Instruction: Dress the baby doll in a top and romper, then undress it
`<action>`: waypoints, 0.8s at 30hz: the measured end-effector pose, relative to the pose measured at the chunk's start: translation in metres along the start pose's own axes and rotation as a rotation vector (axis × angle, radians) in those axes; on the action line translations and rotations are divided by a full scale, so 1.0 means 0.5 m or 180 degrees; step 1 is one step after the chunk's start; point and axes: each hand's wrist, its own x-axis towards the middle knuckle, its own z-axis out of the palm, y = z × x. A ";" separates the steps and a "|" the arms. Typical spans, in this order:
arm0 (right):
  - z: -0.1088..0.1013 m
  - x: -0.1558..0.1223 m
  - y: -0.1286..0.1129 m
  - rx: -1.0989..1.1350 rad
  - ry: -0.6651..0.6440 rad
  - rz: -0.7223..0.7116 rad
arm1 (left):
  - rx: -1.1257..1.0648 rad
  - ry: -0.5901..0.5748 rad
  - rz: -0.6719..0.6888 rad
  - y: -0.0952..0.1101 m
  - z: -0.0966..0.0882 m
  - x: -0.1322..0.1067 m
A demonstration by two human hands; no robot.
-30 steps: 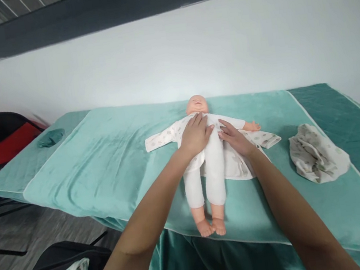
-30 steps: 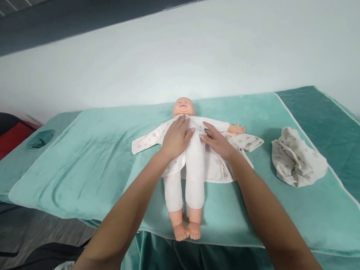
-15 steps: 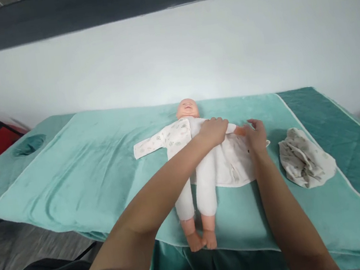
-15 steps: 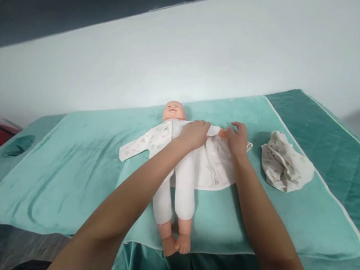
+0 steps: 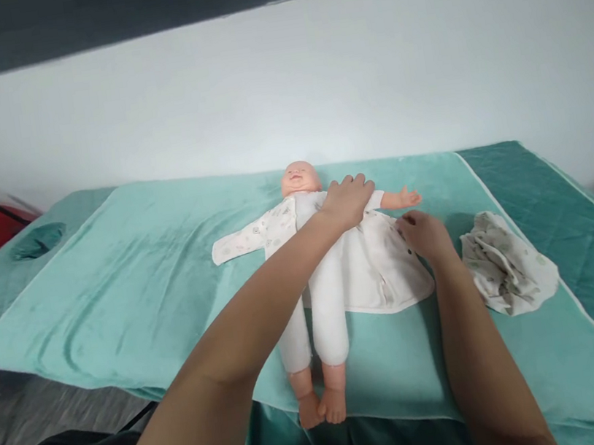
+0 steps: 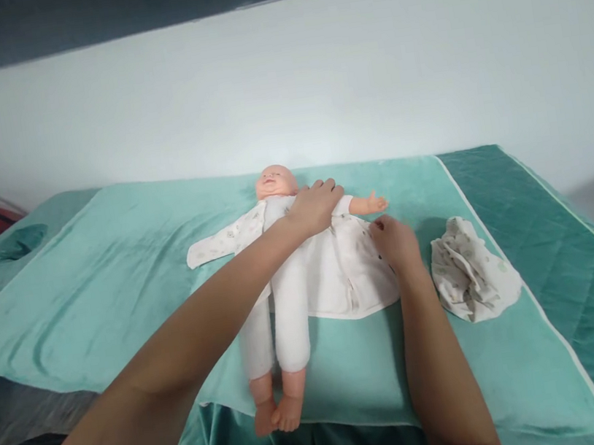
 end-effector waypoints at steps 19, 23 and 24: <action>-0.063 -0.019 -0.025 0.4568 -0.0634 0.0543 | 0.0202 -0.0560 -0.0477 0.028 -0.003 -0.021; -0.043 -0.056 -0.069 0.3885 -0.0872 0.0161 | -0.0008 -0.0408 -0.0666 0.036 0.024 -0.008; -0.033 -0.066 -0.078 0.3528 -0.0861 -0.0053 | -0.0120 -0.0306 -0.0714 0.035 0.031 -0.006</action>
